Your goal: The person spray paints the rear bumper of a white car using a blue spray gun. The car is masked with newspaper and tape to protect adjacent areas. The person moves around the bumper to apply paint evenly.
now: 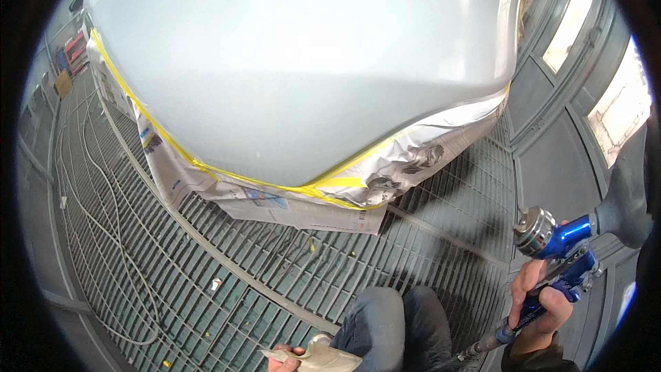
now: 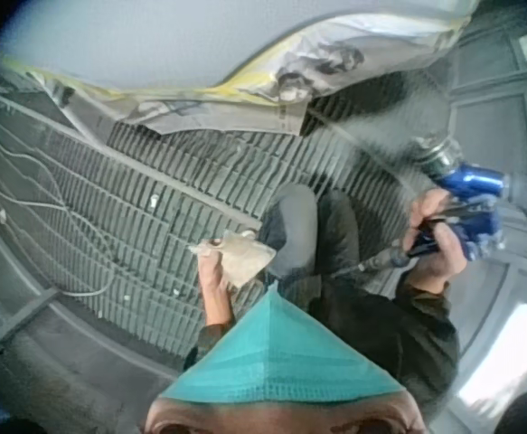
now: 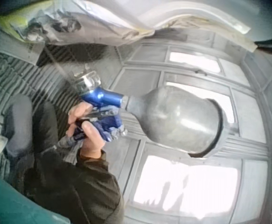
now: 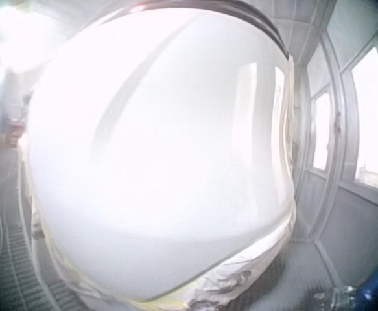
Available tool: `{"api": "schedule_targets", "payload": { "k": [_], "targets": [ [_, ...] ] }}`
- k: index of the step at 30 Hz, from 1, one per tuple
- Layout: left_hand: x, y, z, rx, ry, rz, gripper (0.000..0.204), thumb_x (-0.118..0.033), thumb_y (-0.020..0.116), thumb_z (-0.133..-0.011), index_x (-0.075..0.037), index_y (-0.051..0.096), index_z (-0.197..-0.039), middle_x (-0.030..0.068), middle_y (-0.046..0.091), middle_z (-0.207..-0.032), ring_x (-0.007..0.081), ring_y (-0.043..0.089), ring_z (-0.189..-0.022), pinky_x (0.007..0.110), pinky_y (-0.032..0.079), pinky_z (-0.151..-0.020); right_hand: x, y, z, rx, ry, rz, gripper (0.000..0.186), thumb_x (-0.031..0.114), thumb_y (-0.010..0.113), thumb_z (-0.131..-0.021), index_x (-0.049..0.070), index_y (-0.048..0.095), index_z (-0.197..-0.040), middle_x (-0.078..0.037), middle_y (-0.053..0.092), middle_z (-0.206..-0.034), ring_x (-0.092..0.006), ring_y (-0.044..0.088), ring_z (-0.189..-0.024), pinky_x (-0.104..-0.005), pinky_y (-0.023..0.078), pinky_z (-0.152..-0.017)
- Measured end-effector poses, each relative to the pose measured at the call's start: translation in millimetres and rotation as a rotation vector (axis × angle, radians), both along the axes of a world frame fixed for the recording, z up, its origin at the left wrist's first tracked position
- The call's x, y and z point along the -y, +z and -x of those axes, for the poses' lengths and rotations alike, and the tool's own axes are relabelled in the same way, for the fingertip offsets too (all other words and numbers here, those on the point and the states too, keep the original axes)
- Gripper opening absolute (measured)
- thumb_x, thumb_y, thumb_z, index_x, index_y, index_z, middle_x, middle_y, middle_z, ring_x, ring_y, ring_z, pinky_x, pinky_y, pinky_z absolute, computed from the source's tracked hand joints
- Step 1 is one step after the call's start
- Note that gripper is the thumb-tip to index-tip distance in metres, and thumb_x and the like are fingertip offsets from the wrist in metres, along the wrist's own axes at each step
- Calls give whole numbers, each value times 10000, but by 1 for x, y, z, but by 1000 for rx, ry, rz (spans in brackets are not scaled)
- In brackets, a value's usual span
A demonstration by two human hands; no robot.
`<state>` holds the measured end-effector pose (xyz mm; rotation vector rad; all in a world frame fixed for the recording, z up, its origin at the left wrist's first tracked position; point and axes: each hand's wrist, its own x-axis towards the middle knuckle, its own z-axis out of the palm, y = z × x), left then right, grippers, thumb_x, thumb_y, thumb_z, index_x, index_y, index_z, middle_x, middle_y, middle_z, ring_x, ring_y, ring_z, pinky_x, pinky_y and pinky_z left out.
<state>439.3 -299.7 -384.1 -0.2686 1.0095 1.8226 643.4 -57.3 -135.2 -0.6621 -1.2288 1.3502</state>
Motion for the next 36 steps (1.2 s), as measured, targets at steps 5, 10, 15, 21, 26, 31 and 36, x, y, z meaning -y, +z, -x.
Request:
{"api": "schedule_targets", "payload": {
  "k": [5,10,15,21,26,31,36],
  "targets": [
    [-17,33,32,-210,-123,64,272,-65,622,-847,-14,588,-1111,38,593,-990,150,577,-869,295,484,-778,1,18,7,30,-116,-26,837,144,607,-804,26,140,-1488,-166,542,-798,-213,571,-579,-239,476,-290],
    [-30,42,55,-115,-193,-79,328,-70,655,-860,-24,572,-1174,62,596,-1043,179,576,-932,339,494,-845,10,27,21,36,-16,26,779,113,642,-798,8,212,-1439,-187,575,-791,-234,616,-546,-281,536,-337],
    [-30,24,66,-15,24,-263,331,-39,726,-833,-72,544,-1108,121,681,-1066,298,674,-935,480,563,-810,8,54,51,329,-78,76,482,298,651,-813,-115,504,-1016,-176,591,-734,-173,595,-546,-238,499,-381],
    [-36,36,72,-47,28,-253,319,-54,729,-832,-62,539,-1088,109,660,-1072,266,658,-946,458,552,-849,7,61,71,295,-33,183,497,260,672,-808,-134,514,-1066,-190,604,-807,-210,628,-636,-276,560,-417],
    [-43,43,81,-45,1,-200,324,-60,734,-832,-51,538,-1089,113,652,-1082,280,661,-957,471,558,-833,10,60,74,283,55,228,475,273,667,-816,-116,537,-1055,-175,618,-853,-205,645,-661,-277,568,-427],
    [-42,45,80,-47,40,-260,328,-58,726,-836,-48,536,-1103,121,655,-1091,284,664,-962,475,560,-835,3,61,84,286,-42,142,444,288,679,-800,-105,569,-975,-176,621,-836,-198,641,-632,-274,561,-426],
    [-41,42,77,-35,37,-279,314,-48,711,-849,-48,542,-1113,130,661,-1108,287,669,-970,482,565,-836,3,67,82,328,241,336,362,248,687,-797,-51,592,-977,-168,624,-863,-208,634,-699,-302,563,-537]
  ]
}}
